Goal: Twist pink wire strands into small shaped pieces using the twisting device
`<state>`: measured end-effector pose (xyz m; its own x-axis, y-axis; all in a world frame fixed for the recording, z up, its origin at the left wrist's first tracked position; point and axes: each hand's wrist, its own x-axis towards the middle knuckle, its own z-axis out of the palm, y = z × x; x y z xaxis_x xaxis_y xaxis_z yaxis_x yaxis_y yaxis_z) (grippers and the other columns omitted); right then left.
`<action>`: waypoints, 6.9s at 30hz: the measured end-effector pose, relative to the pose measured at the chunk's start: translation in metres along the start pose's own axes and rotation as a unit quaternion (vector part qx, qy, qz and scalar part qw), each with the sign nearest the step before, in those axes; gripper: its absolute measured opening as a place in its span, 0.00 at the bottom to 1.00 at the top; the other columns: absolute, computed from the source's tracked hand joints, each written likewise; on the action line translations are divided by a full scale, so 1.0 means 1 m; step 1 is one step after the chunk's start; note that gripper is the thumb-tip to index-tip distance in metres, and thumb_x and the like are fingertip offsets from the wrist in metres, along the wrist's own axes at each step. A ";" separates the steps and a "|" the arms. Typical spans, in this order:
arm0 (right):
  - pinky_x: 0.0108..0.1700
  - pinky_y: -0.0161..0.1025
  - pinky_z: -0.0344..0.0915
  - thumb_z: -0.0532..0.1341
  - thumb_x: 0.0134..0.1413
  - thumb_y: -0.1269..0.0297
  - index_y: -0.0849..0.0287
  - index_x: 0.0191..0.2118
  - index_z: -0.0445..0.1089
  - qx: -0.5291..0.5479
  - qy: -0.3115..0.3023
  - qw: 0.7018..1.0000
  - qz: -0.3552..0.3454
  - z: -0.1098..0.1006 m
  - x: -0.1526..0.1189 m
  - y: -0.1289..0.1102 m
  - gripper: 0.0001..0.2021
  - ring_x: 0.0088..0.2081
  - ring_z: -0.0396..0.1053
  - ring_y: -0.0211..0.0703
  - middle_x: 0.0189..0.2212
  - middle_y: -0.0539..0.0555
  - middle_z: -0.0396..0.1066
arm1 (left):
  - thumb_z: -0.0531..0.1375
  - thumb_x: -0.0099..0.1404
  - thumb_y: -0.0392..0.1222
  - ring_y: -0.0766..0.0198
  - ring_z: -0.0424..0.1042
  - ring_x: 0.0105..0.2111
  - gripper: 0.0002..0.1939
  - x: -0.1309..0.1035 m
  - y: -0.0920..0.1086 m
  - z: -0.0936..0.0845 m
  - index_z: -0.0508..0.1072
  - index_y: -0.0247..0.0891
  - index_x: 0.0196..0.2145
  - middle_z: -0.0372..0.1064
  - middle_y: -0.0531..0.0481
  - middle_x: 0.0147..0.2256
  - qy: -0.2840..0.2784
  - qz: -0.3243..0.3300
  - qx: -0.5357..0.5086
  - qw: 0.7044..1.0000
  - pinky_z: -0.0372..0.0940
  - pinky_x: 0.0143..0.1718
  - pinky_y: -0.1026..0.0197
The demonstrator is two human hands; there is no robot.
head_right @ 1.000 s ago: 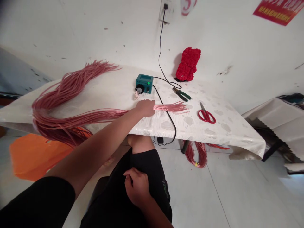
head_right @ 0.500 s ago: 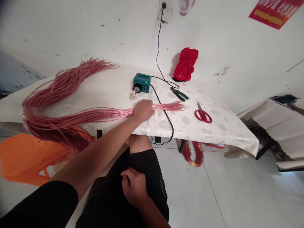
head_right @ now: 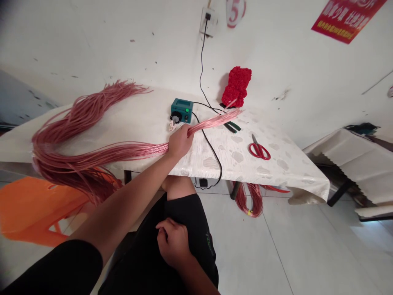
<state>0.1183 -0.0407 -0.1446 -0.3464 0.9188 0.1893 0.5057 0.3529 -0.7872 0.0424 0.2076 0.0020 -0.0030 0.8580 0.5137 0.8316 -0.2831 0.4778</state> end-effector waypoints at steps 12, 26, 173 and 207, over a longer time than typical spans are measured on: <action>0.35 0.33 0.65 0.53 0.58 0.73 0.55 0.38 0.74 0.001 0.007 1.000 -0.008 0.001 0.001 0.001 0.13 0.30 0.73 0.38 0.30 0.50 0.75 | 0.53 0.71 0.46 0.54 0.74 0.41 0.06 0.010 -0.008 0.003 0.64 0.43 0.41 0.71 0.47 0.36 0.136 -0.105 -0.148 0.974 0.67 0.43 0.55; 0.34 0.33 0.63 0.54 0.57 0.75 0.56 0.38 0.74 -0.003 0.003 1.000 -0.002 0.000 0.000 0.000 0.12 0.29 0.72 0.38 0.30 0.49 0.74 | 0.52 0.70 0.57 0.68 0.63 0.13 0.24 0.015 -0.014 0.006 0.57 0.42 0.20 0.54 0.57 0.14 0.106 -0.163 -0.391 0.899 0.58 0.16 0.64; 0.34 0.33 0.61 0.53 0.54 0.77 0.56 0.36 0.73 -0.004 0.027 0.999 -0.019 0.008 0.000 0.005 0.13 0.30 0.74 0.39 0.29 0.49 0.75 | 0.62 0.62 0.58 0.67 0.67 0.19 0.25 0.019 -0.039 -0.034 0.61 0.38 0.19 0.61 0.53 0.17 0.138 -0.245 -0.812 0.511 0.60 0.21 0.65; 0.34 0.33 0.62 0.53 0.54 0.77 0.55 0.36 0.73 -0.007 0.019 1.000 -0.010 0.007 0.000 0.003 0.13 0.30 0.74 0.39 0.29 0.50 0.75 | 0.62 0.63 0.54 0.67 0.68 0.21 0.22 0.019 -0.041 -0.031 0.64 0.37 0.19 0.63 0.52 0.20 0.114 -0.228 -0.807 0.533 0.62 0.24 0.65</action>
<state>0.1143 -0.0414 -0.1511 -0.3263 0.9174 0.2280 0.5095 0.3738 -0.7750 -0.0084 0.2221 0.0141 -0.2214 0.9728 0.0678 -0.8436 -0.2259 0.4871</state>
